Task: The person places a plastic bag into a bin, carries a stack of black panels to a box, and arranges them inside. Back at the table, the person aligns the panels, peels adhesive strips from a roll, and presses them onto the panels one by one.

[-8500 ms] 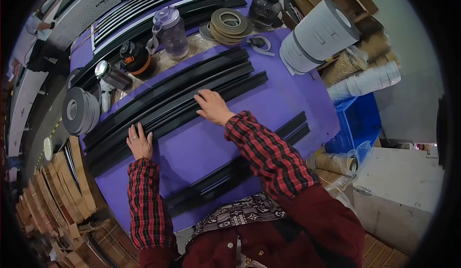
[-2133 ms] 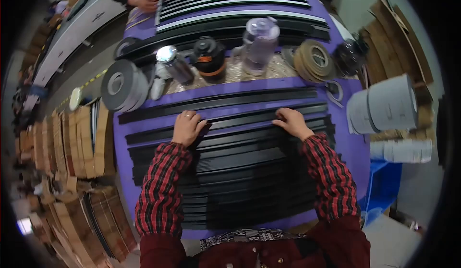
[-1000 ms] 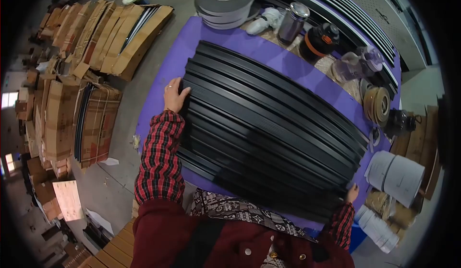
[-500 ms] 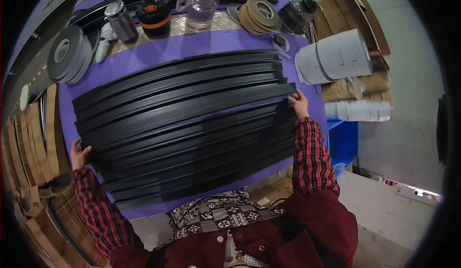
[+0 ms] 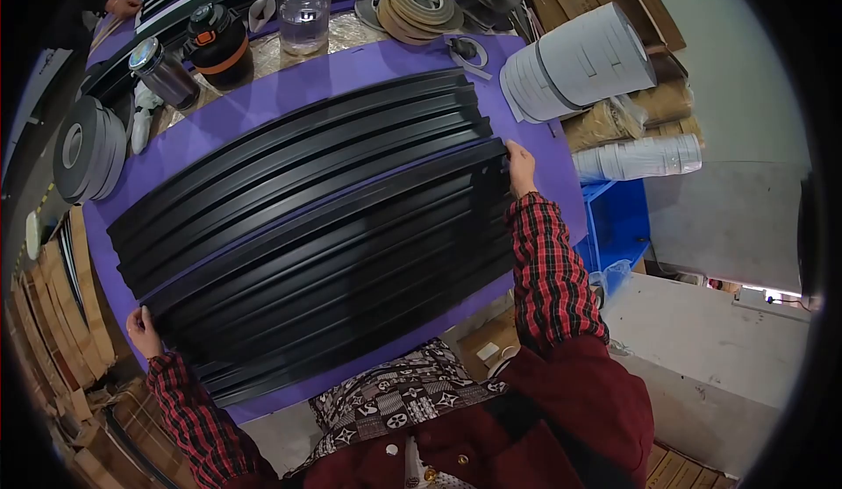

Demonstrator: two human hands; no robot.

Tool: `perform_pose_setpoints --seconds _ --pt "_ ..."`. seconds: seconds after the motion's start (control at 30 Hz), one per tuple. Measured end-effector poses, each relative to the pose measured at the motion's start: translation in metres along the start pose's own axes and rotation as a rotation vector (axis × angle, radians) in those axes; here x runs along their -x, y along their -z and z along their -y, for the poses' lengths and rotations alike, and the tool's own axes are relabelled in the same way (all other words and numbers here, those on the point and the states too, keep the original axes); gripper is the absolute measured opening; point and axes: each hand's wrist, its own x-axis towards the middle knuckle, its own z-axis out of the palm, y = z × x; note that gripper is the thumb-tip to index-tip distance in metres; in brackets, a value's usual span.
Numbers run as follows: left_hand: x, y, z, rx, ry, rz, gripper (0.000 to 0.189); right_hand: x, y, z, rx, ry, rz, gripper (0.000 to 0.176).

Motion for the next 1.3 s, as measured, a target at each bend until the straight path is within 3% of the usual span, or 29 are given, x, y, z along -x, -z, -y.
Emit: perform_pose_setpoints --seconds 0.03,0.1,0.13,0.2,0.33,0.43,0.47,0.5,0.53,0.63,0.7,0.73,0.8,0.87,0.93,0.97,1.1,1.2,1.27,1.3 --pt "0.000 -0.007 0.005 0.000 -0.004 -0.001 0.036 0.000 -0.003 -0.001 -0.003 0.000 -0.003 0.039" --pt "0.001 -0.025 0.009 -0.066 0.062 -0.360 0.040 0.001 -0.007 -0.001 0.468 0.103 0.017 0.042" --pt "-0.001 -0.025 0.009 -0.066 0.062 -0.359 0.040 0.000 -0.007 0.001 0.469 0.103 0.018 0.042" --pt "-0.005 -0.020 0.011 0.060 0.165 -0.141 0.039 -0.004 -0.010 0.004 0.340 0.123 0.028 0.044" --pt "-0.009 -0.030 0.036 0.393 0.070 -0.223 0.033 -0.024 -0.026 -0.027 0.096 0.215 0.073 0.043" --pt "-0.011 -0.040 0.043 0.390 0.094 -0.308 0.029 -0.017 -0.029 -0.020 0.325 0.326 0.026 0.039" --pt "-0.002 -0.024 0.003 0.280 0.101 -0.292 0.029 -0.012 -0.029 -0.014 0.330 0.334 0.057 0.039" --pt "-0.007 -0.027 0.023 0.090 0.099 -0.266 0.030 -0.008 -0.028 -0.004 0.600 0.432 0.047 0.038" --pt "-0.008 -0.024 0.026 0.106 0.094 -0.226 0.030 -0.006 -0.026 0.000 0.865 0.540 0.032 0.038" --pt "-0.003 -0.027 0.019 -0.004 0.051 -0.279 0.032 -0.029 -0.012 -0.028 0.696 0.461 0.144 0.037" --pt "0.007 -0.013 -0.015 0.251 0.223 -0.204 0.032 -0.029 -0.009 -0.032 0.636 0.460 0.177 0.038" --pt "0.008 -0.010 -0.014 0.240 0.181 -0.136 0.031 -0.026 -0.003 -0.029 0.633 0.422 0.212 0.040" --pt "0.012 -0.011 -0.007 0.180 0.189 -0.155 0.030 -0.032 0.017 -0.043 0.927 0.433 -0.018 0.042" --pt "0.020 -0.012 0.006 0.125 0.204 -0.169 0.029 -0.021 0.031 -0.047 0.941 0.148 -0.014 0.045" --pt "0.031 -0.013 0.026 0.138 0.308 -0.070 0.028 -0.051 0.057 -0.096 0.835 0.167 0.094 0.047" --pt "0.034 -0.019 0.041 0.246 0.392 0.003 0.028 -0.065 0.057 -0.111 0.721 0.177 0.180 0.049" --pt "0.046 -0.038 0.040 0.395 0.391 0.043 0.028 -0.060 0.013 -0.105 0.745 0.158 0.196 0.053" --pt "0.044 -0.026 -0.005 0.637 0.499 0.287 0.030 -0.048 -0.001 -0.101 0.757 0.146 0.195 0.055" --pt "0.046 -0.021 -0.011 0.640 0.579 0.286 0.030 -0.039 0.006 -0.089 1.183 0.040 -0.019 0.057" --pt "0.045 -0.020 -0.014 0.644 0.659 0.288 0.031 -0.040 0.014 -0.101 1.179 0.041 -0.018 0.057"
